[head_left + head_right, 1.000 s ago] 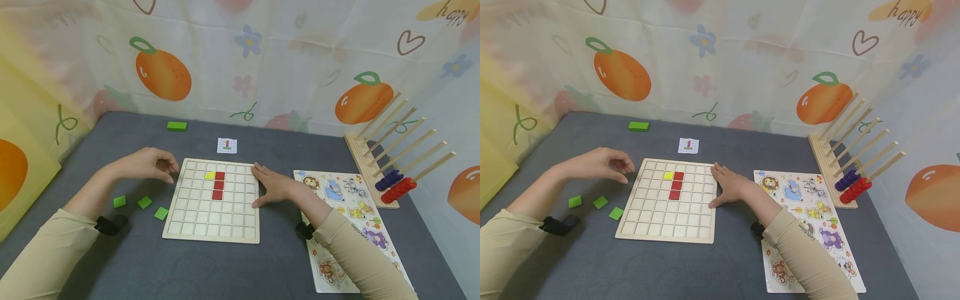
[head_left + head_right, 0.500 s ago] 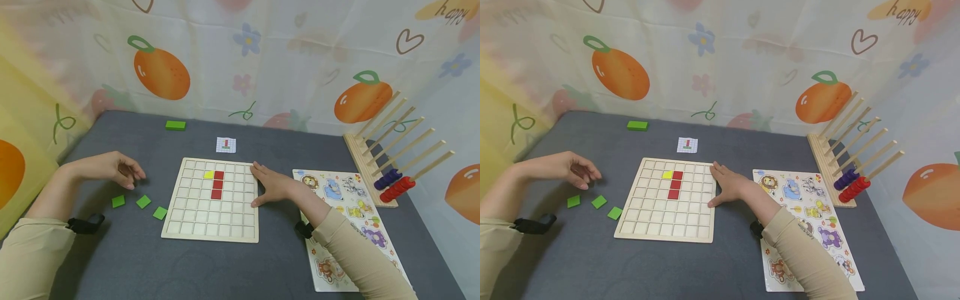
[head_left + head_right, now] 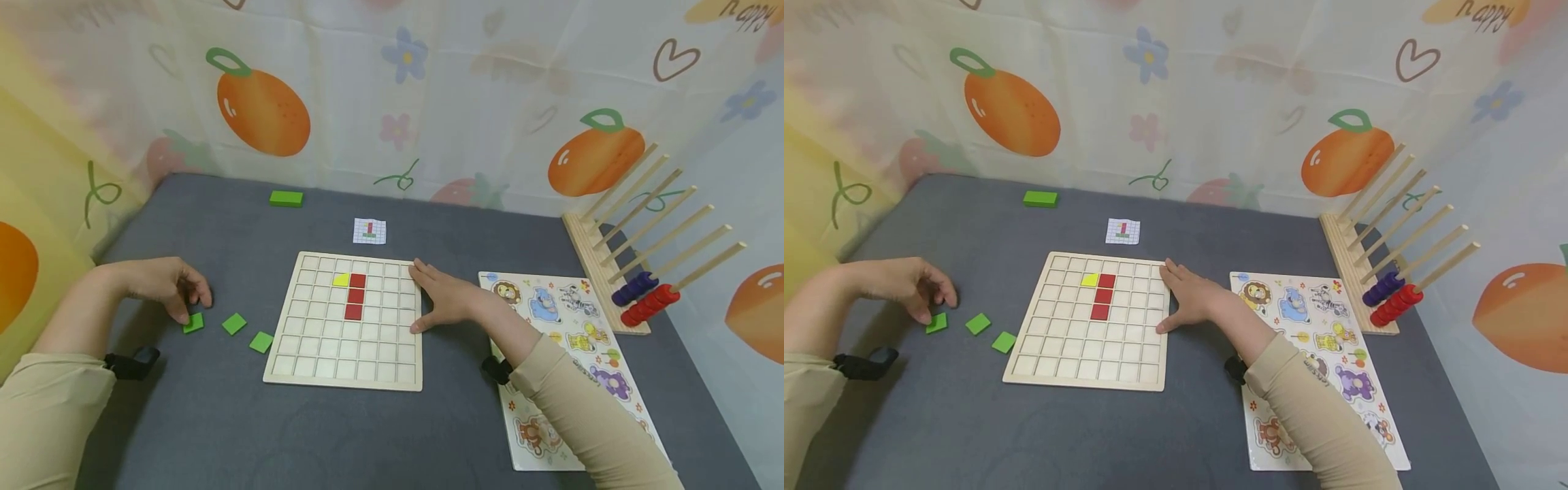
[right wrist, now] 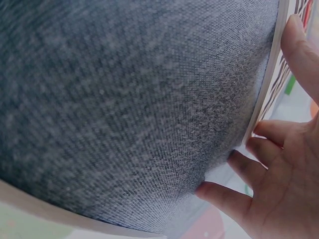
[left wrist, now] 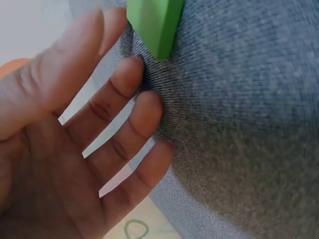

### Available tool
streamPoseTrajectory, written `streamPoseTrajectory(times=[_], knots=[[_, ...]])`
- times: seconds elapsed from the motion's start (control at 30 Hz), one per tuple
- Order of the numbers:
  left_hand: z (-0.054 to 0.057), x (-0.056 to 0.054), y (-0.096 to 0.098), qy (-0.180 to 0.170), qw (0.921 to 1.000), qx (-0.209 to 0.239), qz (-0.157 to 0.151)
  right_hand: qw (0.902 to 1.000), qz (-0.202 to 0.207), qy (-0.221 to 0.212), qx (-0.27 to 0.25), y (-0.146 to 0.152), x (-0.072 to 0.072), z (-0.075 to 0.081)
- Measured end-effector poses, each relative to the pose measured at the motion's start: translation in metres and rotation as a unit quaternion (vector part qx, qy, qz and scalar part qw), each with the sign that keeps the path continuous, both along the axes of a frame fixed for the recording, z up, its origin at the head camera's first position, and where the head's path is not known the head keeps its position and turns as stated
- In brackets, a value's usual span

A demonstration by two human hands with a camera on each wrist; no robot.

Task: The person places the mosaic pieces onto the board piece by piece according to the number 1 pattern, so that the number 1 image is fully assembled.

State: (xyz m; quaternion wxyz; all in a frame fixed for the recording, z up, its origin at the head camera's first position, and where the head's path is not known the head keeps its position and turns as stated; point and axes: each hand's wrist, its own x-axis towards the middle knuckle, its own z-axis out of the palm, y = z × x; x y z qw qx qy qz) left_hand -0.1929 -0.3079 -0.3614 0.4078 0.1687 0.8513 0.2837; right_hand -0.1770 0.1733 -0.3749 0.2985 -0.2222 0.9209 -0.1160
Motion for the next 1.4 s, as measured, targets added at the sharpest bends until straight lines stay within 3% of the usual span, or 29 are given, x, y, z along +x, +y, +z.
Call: streamPoseTrajectory(times=[0.3,0.53,0.67,0.77,0.87,0.97,1.07,1.2,1.4], knots=[[0.002,0.003,0.010,0.035,0.9978,-0.054,-0.013,1.0000,0.002,-0.003,-0.003,-0.001,0.000,0.000],[-0.001,0.005,0.018,0.075,0.9908,-0.108,-0.033,1.0000,0.003,-0.004,-0.005,-0.001,0.000,0.002],[-0.002,0.007,0.016,0.088,0.9896,-0.109,-0.034,1.0000,0.002,-0.003,-0.003,-0.002,0.001,0.003],[-0.005,0.008,0.008,0.093,0.9927,-0.070,-0.032,1.0000,0.001,-0.004,-0.004,-0.002,0.002,0.004],[-0.012,0.009,-0.006,0.087,0.9959,0.002,-0.025,1.0000,-0.001,-0.004,-0.005,-0.001,0.002,0.004],[-0.021,0.011,-0.020,0.084,0.9930,0.078,-0.030,1.0000,-0.001,-0.003,-0.005,0.001,0.002,0.002],[-0.029,0.012,-0.030,0.092,0.9870,0.124,-0.044,1.0000,0.000,-0.002,-0.007,0.001,0.001,0.001],[-0.034,0.012,-0.033,0.101,0.9833,0.142,-0.054,1.0000,0.001,-0.002,-0.007,0.001,0.001,0.001],[-0.033,0.011,-0.028,0.078,0.9849,0.148,-0.042,1.0000,0.002,0.001,-0.004,0.001,0.000,0.000]])
